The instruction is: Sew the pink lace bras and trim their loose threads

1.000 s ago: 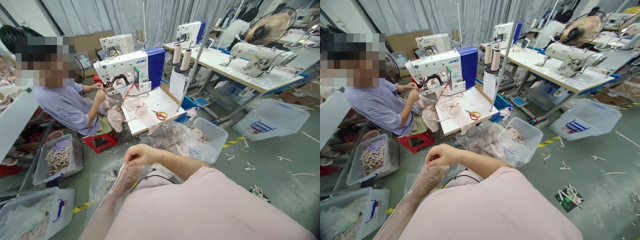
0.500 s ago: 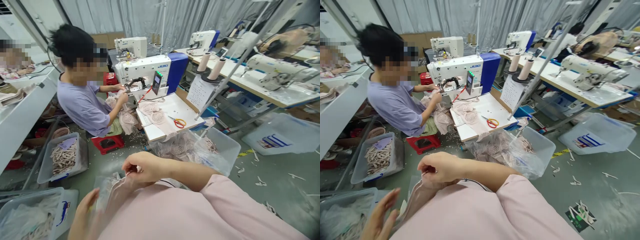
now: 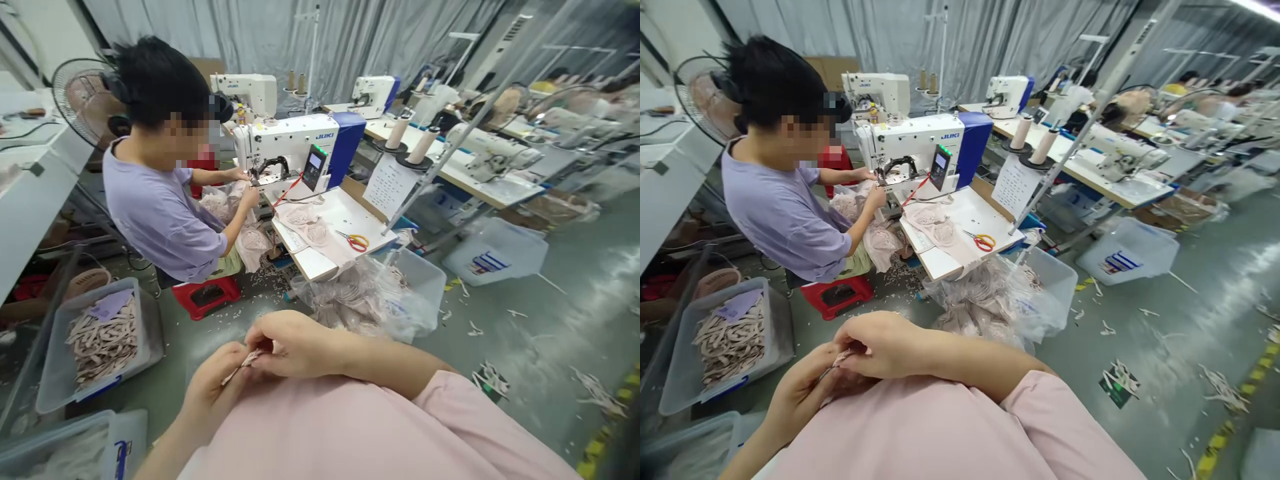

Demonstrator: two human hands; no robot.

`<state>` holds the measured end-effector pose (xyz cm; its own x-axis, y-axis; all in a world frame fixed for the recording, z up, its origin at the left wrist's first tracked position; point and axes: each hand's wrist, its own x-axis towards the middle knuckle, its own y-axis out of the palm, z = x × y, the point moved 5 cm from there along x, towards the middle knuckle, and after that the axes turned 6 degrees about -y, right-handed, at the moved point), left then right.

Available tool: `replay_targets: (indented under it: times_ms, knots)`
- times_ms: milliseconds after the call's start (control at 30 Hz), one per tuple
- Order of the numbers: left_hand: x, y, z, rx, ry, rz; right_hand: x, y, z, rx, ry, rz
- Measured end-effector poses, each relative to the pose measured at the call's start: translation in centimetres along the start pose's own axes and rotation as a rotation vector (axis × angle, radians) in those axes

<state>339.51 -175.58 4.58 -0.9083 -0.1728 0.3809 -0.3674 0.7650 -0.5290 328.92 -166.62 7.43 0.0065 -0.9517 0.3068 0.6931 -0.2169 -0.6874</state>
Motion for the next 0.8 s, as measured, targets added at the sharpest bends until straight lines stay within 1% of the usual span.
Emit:
replay_targets:
  times_ms: [67, 233, 300, 433, 567, 667, 800]
  knots:
    - [0.4, -0.4, 0.5, -0.014, 0.003, -0.004, -0.1, 0.0, -0.4, 0.012, -0.025, -0.064]
    - [1.4, -1.0, 1.3, 0.017, -0.042, -0.023, -0.2, -0.9, -1.1, 0.052, -0.153, -0.309]
    - [1.7, -1.1, 1.6, 0.039, -0.08, -0.037, 0.0, -1.2, -1.7, 0.063, -0.144, -0.345]
    - [2.6, -1.2, 1.9, 0.081, -0.115, -0.077, 0.8, -2.0, -3.2, 0.123, -0.069, -0.324]
    - [3.6, -1.0, 2.2, 0.054, -0.132, -0.108, 1.7, -2.8, -4.6, 0.19, -0.047, -0.28]
    - [4.3, -0.7, 3.2, 0.031, -0.221, -0.147, 2.1, -3.4, -5.7, 0.246, -0.013, -0.257]
    - [5.3, 0.1, 4.9, -0.005, -0.401, -0.195, 2.2, -4.6, -7.6, 0.3, 0.063, -0.251]
